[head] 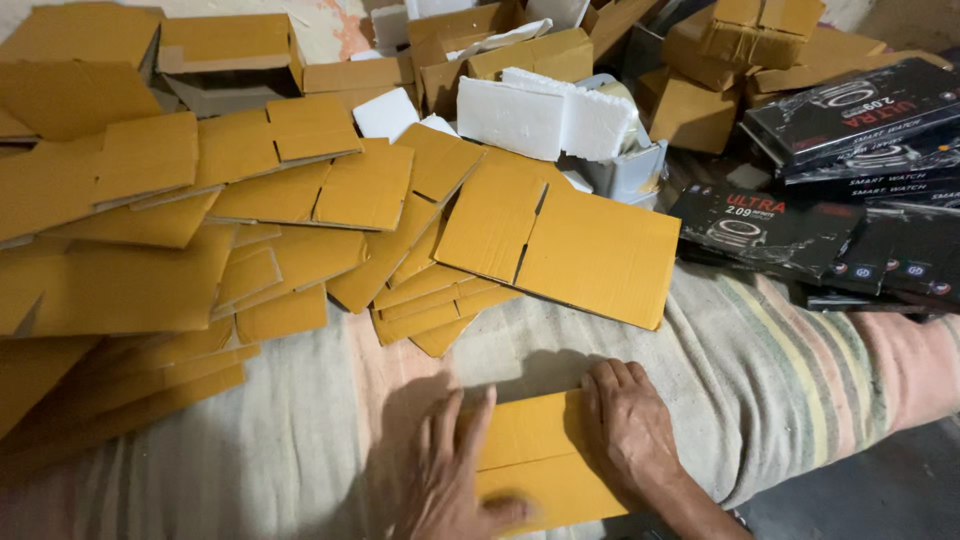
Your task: The person folds flat yellow cardboard blanks into small boxes on a bed, pressing the creases flat with both hands and folding the side panels up. Finished boxes are stacked with a growing pile of folded boxes beside them, next to packaged smart watch boxes and foam inserts.
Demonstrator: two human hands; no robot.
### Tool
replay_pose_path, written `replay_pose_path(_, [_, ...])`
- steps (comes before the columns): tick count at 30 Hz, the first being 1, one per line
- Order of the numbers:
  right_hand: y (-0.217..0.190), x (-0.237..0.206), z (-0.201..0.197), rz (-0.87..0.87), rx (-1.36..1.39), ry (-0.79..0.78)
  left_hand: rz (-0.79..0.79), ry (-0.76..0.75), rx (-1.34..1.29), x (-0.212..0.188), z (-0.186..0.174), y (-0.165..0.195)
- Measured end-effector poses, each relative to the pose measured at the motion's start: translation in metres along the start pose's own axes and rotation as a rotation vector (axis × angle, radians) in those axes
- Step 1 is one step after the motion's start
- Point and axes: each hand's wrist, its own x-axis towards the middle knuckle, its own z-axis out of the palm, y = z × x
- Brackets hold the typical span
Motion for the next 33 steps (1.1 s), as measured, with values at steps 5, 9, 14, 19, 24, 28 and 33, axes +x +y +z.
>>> replay_pose_path(5, [-0.023,-0.005,0.0,-0.391,-0.265,-0.164,0.186,0.179,0.227,-0.027,0.002,-0.013])
replay_pose_path(9, [-0.05,-0.013,0.011,-0.667,-0.069,-0.135,0.065,0.093,0.259,-0.029,0.017,-0.008])
replay_pose_path(14, [-0.034,-0.025,0.007,-0.652,-0.458,-0.25,0.137,0.135,0.094,-0.03,0.004,-0.014])
replay_pose_path(19, [0.033,-0.046,-0.017,-0.504,-0.328,-0.243,0.048,-0.052,-0.059,-0.024,-0.024,-0.011])
replay_pose_path(24, [0.06,-0.075,-0.01,0.201,0.737,-0.196,-0.22,-0.279,-0.27,-0.024,-0.024,-0.005])
replay_pose_path(28, [0.041,-0.074,0.017,0.647,0.861,-0.388,-0.203,-0.086,-0.525,-0.039,-0.001,0.003])
replay_pose_path(33, [0.037,-0.063,0.018,0.477,0.967,-0.14,-0.089,0.163,-0.596,-0.063,0.027,-0.013])
